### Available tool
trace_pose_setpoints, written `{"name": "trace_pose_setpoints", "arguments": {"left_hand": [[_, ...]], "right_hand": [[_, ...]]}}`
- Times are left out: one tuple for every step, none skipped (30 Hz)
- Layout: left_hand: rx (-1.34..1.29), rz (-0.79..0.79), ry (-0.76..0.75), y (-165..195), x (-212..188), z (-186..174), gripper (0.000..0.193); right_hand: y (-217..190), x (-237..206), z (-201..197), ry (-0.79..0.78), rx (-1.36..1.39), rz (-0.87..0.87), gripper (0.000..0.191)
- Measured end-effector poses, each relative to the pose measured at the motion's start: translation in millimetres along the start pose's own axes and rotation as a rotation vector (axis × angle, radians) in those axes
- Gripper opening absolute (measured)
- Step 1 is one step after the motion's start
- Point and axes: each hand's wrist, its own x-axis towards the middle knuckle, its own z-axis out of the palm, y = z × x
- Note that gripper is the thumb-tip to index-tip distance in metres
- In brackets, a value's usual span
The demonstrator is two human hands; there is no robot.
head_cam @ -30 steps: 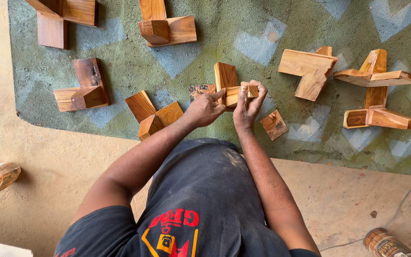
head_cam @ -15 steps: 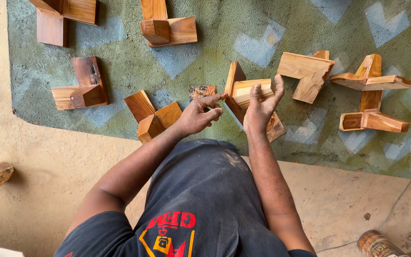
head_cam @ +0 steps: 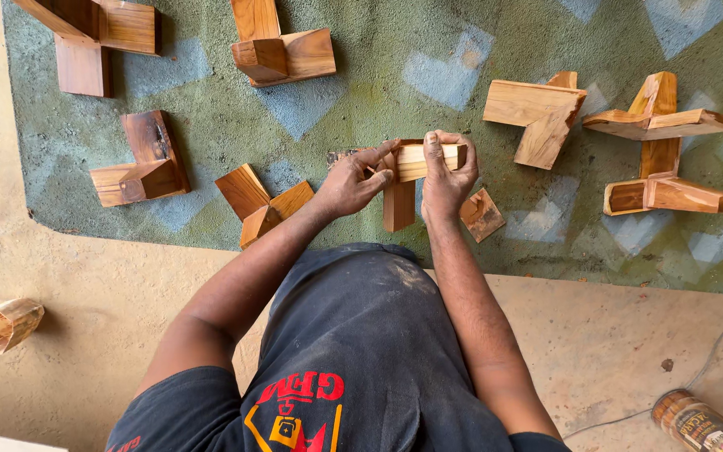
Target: The person sands multiple small wooden L-shaped pieces using a sanding block. They pick up each piece, sand its surfaces, and place it back on the floor among other similar pieces.
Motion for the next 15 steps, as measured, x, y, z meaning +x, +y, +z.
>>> {"name": "trace_pose_setpoints", "arguments": {"left_hand": [[0.046,0.048,0.012,4.0,1.2,-2.4,0.06],[0.155,-0.054,-0.058,8.8,1.5,-4.2,0.06],[0.263,-0.156,-0.127,13.8,2.4,-5.7,0.061],[0.372,-0.259,-0.195,18.7,2.1,-6.8,0.062],[0.475,-0.287,-0.241,23.4,1.3,-6.4,0.06],[0.576,-0.316,-0.286,27.6,0.1,-4.9,0.058],[0.677,-0.346,-0.332,30.3,-3.5,-3.9,0.057],[0.772,-0.229,-0.255,31.8,-7.5,-3.2,0.058],[0.863,-0.111,-0.175,31.9,-12.0,-3.1,0.058],[0.951,0.009,-0.092,31.1,-15.8,-3.5,0.059],[0.956,0.001,-0.107,30.3,-17.1,-3.0,0.056],[0.961,-0.009,-0.12,29.0,-18.3,-3.6,0.053],[0.966,-0.019,-0.131,27.6,-18.5,-4.7,0.05],[0.9,-0.083,-0.138,26.6,-17.4,-5.8,0.049],[0.833,-0.146,-0.147,25.8,-15.2,-7.7,0.047]], "right_hand": [[-0.5,0.1,1.1,0.007,-0.012,0.002,0.011],[-1.0,0.0,1.8,0.011,-0.024,0.004,0.011],[-1.7,0.2,2.1,0.003,-0.036,0.004,0.011],[-2.1,-0.3,2.6,-0.005,-0.047,0.004,0.01],[-2.3,-0.5,3.3,-0.014,-0.058,0.004,0.01],[-2.4,-1.3,4.0,-0.011,-0.049,0.01,0.01],[-2.1,-2.8,5.2,-0.009,-0.04,0.016,0.01],[-1.7,-3.7,6.7,-0.007,-0.032,0.022,0.011],[-1.4,-6.6,7.8,-0.021,-0.081,0.018,0.012],[-1.2,-9.1,8.8,-0.034,-0.13,0.012,0.013],[-0.9,-10.0,9.5,-0.048,-0.179,0.006,0.014],[-0.8,-10.3,9.8,-0.041,-0.178,-0.005,0.014],[-0.6,-9.8,10.2,-0.036,-0.176,-0.016,0.013],[-0.3,-9.0,10.5,-0.033,-0.174,-0.028,0.013],[-0.4,-7.1,9.7,-0.021,-0.152,-0.013,0.013]]}}
